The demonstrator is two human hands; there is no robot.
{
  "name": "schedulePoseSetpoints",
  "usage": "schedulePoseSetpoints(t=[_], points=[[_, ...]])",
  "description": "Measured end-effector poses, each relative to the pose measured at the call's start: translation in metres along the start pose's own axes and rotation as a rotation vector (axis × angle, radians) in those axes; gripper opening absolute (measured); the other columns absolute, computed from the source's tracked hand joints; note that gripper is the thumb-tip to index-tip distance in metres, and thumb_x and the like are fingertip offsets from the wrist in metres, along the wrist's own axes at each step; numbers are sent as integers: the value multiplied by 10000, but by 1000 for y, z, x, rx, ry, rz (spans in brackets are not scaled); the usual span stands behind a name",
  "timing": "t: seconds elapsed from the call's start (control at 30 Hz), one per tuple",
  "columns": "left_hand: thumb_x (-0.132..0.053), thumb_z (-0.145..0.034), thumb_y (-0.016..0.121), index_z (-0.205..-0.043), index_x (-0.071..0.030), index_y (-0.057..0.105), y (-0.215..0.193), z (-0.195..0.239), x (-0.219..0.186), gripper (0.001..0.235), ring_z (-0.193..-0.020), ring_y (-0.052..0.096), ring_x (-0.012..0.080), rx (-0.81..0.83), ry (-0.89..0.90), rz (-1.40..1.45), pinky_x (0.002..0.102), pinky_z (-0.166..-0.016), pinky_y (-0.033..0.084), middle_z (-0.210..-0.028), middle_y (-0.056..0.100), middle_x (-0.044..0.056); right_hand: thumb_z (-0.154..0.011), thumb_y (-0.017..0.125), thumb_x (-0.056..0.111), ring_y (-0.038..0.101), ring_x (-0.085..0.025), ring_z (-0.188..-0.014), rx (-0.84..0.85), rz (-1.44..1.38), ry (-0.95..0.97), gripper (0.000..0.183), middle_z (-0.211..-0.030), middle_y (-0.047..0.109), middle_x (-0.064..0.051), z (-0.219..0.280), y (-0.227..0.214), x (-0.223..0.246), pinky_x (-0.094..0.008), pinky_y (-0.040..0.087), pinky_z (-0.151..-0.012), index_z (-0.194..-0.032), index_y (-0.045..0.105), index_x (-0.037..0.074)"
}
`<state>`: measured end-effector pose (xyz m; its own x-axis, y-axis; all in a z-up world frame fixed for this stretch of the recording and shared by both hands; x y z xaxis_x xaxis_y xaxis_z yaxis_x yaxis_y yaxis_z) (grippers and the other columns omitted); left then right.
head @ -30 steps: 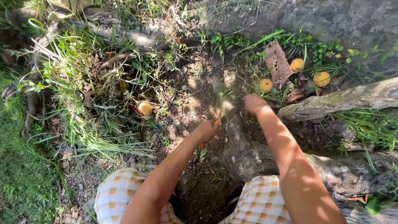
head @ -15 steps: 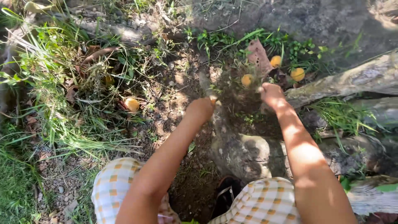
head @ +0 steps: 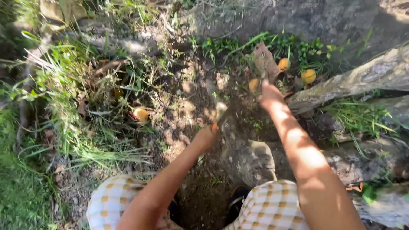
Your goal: Clearing weeds and roots from the ground around fallen fruit using a small machete.
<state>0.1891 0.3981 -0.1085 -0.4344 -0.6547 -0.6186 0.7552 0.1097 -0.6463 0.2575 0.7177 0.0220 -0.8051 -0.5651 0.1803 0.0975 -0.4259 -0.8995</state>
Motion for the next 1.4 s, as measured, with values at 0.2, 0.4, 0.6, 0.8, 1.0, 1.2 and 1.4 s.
schedulePoseSetpoints(t=[0.2, 0.4, 0.6, 0.8, 1.0, 1.2, 1.4], points=[[-397, -1105, 322, -1134, 10, 552, -96, 56, -67, 469, -425, 468, 155, 400, -365, 731, 336, -376, 483, -597, 480, 33, -761, 899, 248, 431, -388, -1373, 279, 450, -358, 931, -1570, 294, -216, 69, 45, 80, -475, 468, -1049, -1525, 369, 277], [-421, -1125, 329, -1071, -3, 544, -99, 71, -60, 473, -419, 449, 110, 574, -509, 737, 272, -388, 457, -599, 518, 3, -901, 678, 62, 602, -361, -1265, 133, 503, -472, 496, -1453, 548, -151, -34, 167, 23, -467, 549, -985, -1369, 598, 208], [-442, -1080, 326, -1074, -87, 547, -62, 75, -82, 419, -404, 403, 93, 576, -565, 878, 261, -367, 389, -566, 457, -33, -930, 671, 153, 682, -376, -1109, -30, -161, -255, 361, -1221, 702, -204, -32, 108, 1, -454, 536, -985, -1288, 693, 115], [-499, -1082, 331, -1110, -93, 569, -31, 73, -77, 471, -393, 349, 64, 616, -493, 1028, 240, -352, 354, -551, 393, -70, -885, 760, 244, 635, -398, -1163, -106, -179, -284, 470, -1269, 657, -228, -35, 111, 2, -439, 500, -1020, -1300, 662, 47], [-491, -1098, 347, -1185, -69, 550, 1, 76, -70, 477, -392, 359, 77, 583, -460, 1182, 250, -346, 362, -567, 432, -52, -946, 716, 279, 642, -388, -1162, 6, -77, -196, 434, -1285, 650, -215, -26, 101, 10, -451, 509, -1003, -1321, 647, 72], [-528, -1051, 284, -1281, -62, 595, -18, 75, -93, 606, -374, 551, 162, 307, -369, 509, 276, -370, 501, -562, 560, 51, -967, 702, 252, 656, -382, -1162, 47, 12, -183, 364, -1264, 689, -179, -1, 76, 28, -475, 523, -995, -1301, 675, 111], [-546, -1067, 342, -1330, -32, 519, 23, 63, -62, 605, -405, 378, 100, 507, -305, 1068, 275, -366, 375, -586, 428, -23, -890, 745, 220, 623, -401, -1147, -19, -94, -194, 437, -1272, 657, -178, 1, 69, 22, -489, 495, -973, -1308, 657, 127]])
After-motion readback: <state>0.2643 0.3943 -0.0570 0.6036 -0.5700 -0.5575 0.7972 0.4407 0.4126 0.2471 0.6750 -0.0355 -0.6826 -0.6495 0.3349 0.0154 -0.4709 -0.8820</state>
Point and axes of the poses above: each hand's wrist, its own z-axis away from the middle knuckle, its own y-axis out of the palm, x = y × z, the point moved 8 cm from there along -z, towards the middle knuckle
